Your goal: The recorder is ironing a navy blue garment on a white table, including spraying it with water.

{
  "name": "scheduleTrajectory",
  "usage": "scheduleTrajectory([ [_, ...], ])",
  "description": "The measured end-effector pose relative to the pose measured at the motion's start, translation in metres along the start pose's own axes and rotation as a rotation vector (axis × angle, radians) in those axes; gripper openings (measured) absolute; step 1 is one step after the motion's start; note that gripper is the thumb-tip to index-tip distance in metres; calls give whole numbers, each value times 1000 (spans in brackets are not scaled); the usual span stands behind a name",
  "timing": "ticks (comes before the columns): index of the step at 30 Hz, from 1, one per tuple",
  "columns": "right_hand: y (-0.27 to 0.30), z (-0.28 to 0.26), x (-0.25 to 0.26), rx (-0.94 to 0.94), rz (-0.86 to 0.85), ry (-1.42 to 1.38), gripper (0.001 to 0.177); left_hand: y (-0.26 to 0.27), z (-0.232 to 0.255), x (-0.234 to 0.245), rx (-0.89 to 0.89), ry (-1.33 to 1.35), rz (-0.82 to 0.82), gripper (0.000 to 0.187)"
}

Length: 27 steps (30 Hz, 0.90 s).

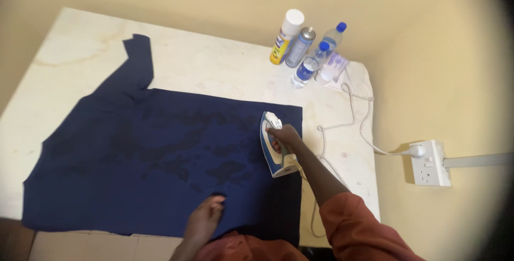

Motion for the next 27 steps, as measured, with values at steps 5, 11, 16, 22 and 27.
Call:
scheduleTrajectory([
  [5, 10, -45, -13, -119, 96, 412, 58, -73, 9, -106, -292, -262, -286, 31],
  [11, -8, -26, 49, -92, 331, 688, 72, -59, 62, -168, -258, -472, -624, 44],
  [16, 30, -37, 59, -202, 342, 919, 80, -51, 56, -167, -181, -409, -554, 45],
  [22, 48, -48, -70, -12, -140, 1156, 70, -34, 48, -161, -233, -334, -269, 47],
  [27, 84, -37, -172, 112, -399, 1264, 64, -28, 34, -210, -344, -626, -26, 77],
])
Point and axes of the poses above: each hand's wrist, its own y-axis away from the middle knuckle, its own x-axis out of the back of the hand, z = x × y, the point moved 9 cm from there along -y, towards the middle knuckle, and after that the axes turned 13 degrees about -z, right-handed, at the moved point
